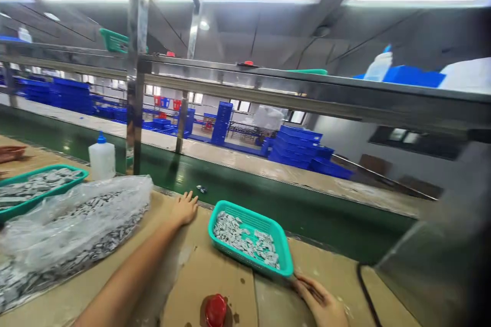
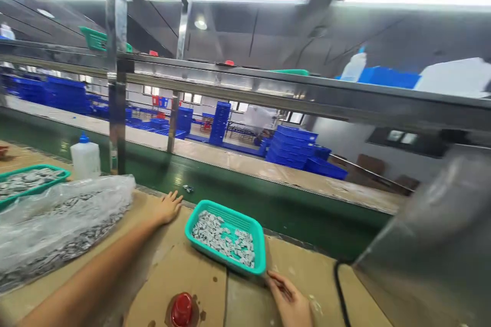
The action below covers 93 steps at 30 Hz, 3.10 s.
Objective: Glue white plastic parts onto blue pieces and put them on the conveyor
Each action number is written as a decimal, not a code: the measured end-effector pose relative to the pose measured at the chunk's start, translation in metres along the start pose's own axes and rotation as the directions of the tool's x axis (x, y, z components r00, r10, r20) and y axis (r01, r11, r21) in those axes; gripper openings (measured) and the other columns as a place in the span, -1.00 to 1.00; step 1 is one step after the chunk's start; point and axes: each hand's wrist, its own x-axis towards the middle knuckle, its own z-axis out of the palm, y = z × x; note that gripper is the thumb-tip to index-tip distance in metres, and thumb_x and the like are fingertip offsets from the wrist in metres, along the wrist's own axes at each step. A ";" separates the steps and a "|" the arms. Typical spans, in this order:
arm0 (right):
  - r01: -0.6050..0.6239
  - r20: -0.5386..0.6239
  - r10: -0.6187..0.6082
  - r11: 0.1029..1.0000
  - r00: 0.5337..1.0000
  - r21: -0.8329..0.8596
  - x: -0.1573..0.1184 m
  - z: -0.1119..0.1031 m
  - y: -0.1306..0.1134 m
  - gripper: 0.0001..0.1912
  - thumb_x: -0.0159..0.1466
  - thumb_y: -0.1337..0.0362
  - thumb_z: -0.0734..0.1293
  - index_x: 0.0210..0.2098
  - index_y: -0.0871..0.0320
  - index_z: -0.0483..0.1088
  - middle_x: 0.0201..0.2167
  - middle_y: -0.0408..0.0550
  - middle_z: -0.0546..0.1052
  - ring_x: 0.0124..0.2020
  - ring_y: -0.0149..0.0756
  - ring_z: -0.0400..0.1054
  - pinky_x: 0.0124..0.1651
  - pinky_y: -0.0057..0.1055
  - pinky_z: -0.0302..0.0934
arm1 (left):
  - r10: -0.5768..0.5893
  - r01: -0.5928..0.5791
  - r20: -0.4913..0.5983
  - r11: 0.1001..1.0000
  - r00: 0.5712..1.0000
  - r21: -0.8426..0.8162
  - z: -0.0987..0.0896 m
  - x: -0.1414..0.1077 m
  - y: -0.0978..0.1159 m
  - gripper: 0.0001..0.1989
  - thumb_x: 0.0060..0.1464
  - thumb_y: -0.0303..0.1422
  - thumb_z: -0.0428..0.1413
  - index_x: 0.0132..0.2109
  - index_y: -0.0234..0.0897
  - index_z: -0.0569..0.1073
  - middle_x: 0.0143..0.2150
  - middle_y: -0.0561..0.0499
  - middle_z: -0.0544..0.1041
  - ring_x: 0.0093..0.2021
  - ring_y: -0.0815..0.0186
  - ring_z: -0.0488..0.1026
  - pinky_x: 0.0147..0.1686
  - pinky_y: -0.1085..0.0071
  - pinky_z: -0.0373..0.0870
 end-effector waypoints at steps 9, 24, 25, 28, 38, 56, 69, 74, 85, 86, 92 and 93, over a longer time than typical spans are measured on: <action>0.060 -0.246 -0.039 0.995 0.968 0.077 -0.014 0.010 0.008 -0.78 -0.11 0.20 0.20 -0.44 0.14 0.22 -0.69 -0.27 0.24 -0.63 -0.40 0.15 -0.55 -0.47 0.10 | -0.024 0.028 -0.079 0.998 0.997 0.050 0.010 -0.006 -0.005 -0.52 0.13 -0.20 -0.11 0.17 -0.27 0.09 0.25 -0.15 -0.04 0.21 0.06 -0.06 0.10 -0.01 -0.05; 0.229 -0.192 -0.209 0.969 0.959 0.093 -0.005 0.013 -0.016 -0.70 -0.02 0.35 0.29 -0.64 0.15 0.00 -0.68 -0.34 0.00 -0.66 -0.55 -0.09 -0.58 -0.56 -0.16 | 0.074 -0.072 -0.111 0.997 0.991 0.020 0.012 -0.025 -0.015 -0.66 0.13 -0.32 -0.10 0.01 -0.37 0.29 0.12 -0.17 0.20 0.17 0.12 0.03 0.07 0.10 0.01; 0.252 -0.172 -0.233 0.963 0.957 0.096 0.000 0.017 -0.025 -0.67 0.02 0.34 0.30 -0.65 0.16 -0.01 -0.68 -0.34 0.00 -0.66 -0.56 -0.08 -0.58 -0.57 -0.14 | 0.078 -0.077 -0.110 0.997 0.991 0.018 0.012 -0.025 -0.016 -0.67 0.13 -0.31 -0.09 0.01 -0.37 0.29 0.10 -0.16 0.22 0.16 0.13 0.05 0.06 0.10 0.03; 0.313 -0.106 -0.302 0.943 0.947 0.113 0.015 0.036 -0.049 -0.66 0.12 0.30 0.29 -0.65 0.20 0.04 -0.67 -0.33 0.04 -0.65 -0.56 -0.03 -0.57 -0.58 -0.07 | 0.093 -0.092 -0.106 0.996 0.990 0.012 0.011 -0.022 -0.018 -0.68 0.12 -0.31 -0.09 0.00 -0.36 0.29 0.06 -0.14 0.26 0.11 0.15 0.12 0.04 0.12 0.06; 0.323 0.027 -0.331 0.934 0.943 0.153 0.027 0.075 -0.052 -0.70 0.21 0.29 0.24 -0.61 0.24 0.16 -0.68 -0.33 0.12 -0.69 -0.59 0.03 -0.62 -0.60 0.00 | 0.087 -0.093 -0.109 0.994 0.990 -0.054 0.009 -0.022 -0.018 -0.71 0.12 -0.35 -0.11 -0.04 -0.36 0.32 -0.02 -0.13 0.30 0.02 0.19 0.21 -0.04 0.20 0.16; 0.022 0.238 -0.209 0.792 0.949 0.610 0.013 0.082 -0.085 -0.67 0.02 0.26 0.40 -0.59 0.20 0.13 -0.67 -0.32 0.17 -0.62 -0.55 0.12 -0.56 -0.59 0.02 | 0.009 -0.086 -0.221 0.937 0.975 -0.339 -0.010 -0.025 -0.006 -0.65 -0.03 -0.44 -0.14 -0.07 -0.34 0.32 -0.02 -0.19 0.31 0.02 0.09 0.22 -0.01 0.13 0.14; -0.346 0.532 -0.447 0.434 0.719 0.832 -0.081 0.079 -0.179 -0.73 0.00 0.19 0.42 -0.58 0.19 0.28 -0.62 -0.16 0.33 -0.64 -0.51 0.18 -0.61 -0.60 -0.04 | 0.412 -0.534 -0.369 0.427 0.833 -0.729 -0.164 -0.159 0.131 -0.87 -0.10 -0.26 0.05 -0.40 -0.09 0.49 -0.45 0.03 0.45 -0.43 0.27 0.35 -0.44 0.35 0.39; -0.394 0.558 -0.424 0.416 0.713 0.820 -0.078 0.080 -0.178 -0.77 0.01 0.26 0.43 -0.58 0.21 0.29 -0.58 -0.13 0.37 -0.63 -0.53 0.20 -0.62 -0.64 -0.01 | 0.364 -0.530 -0.395 0.440 0.843 -0.725 -0.157 -0.154 0.126 -0.87 -0.06 -0.29 0.03 -0.44 -0.12 0.47 -0.49 0.03 0.43 -0.45 0.28 0.35 -0.45 0.36 0.39; -0.196 0.475 -0.412 0.559 0.778 0.806 -0.066 0.077 -0.175 -0.74 -0.09 0.26 0.48 -0.61 0.22 0.32 -0.65 -0.22 0.32 -0.62 -0.51 0.21 -0.54 -0.58 0.07 | 0.338 -0.350 -0.206 0.453 0.918 -0.820 -0.162 -0.152 0.131 -0.86 -0.11 -0.38 0.00 -0.54 -0.27 0.40 -0.54 0.05 0.40 -0.47 0.37 0.29 -0.45 0.46 0.21; -0.172 0.467 -0.407 0.581 0.785 0.795 -0.064 0.077 -0.175 -0.74 -0.11 0.27 0.49 -0.62 0.23 0.32 -0.67 -0.22 0.32 -0.62 -0.52 0.21 -0.55 -0.58 0.07 | 0.327 -0.287 -0.144 0.448 0.934 -0.847 -0.161 -0.150 0.130 -0.86 -0.13 -0.37 0.00 -0.55 -0.28 0.39 -0.53 0.05 0.40 -0.47 0.36 0.29 -0.45 0.46 0.21; -0.043 0.428 -0.334 0.744 0.840 0.667 -0.052 0.080 -0.163 -0.76 -0.13 0.35 0.49 -0.64 0.27 0.32 -0.70 -0.20 0.37 -0.65 -0.53 0.22 -0.55 -0.58 0.09 | 0.310 -0.049 0.097 0.431 0.946 -0.901 -0.150 -0.134 0.126 -0.85 -0.19 -0.33 0.04 -0.56 -0.34 0.35 -0.55 0.05 0.37 -0.48 0.37 0.27 -0.48 0.50 0.17; -0.074 0.445 -0.316 0.743 0.838 0.665 -0.050 0.081 -0.160 -0.75 -0.13 0.34 0.48 -0.64 0.27 0.32 -0.71 -0.20 0.37 -0.67 -0.53 0.22 -0.56 -0.58 0.08 | 0.337 -0.037 0.114 0.412 0.935 -0.911 -0.147 -0.131 0.125 -0.84 -0.18 -0.32 0.04 -0.56 -0.34 0.35 -0.53 0.03 0.38 -0.45 0.35 0.30 -0.45 0.49 0.19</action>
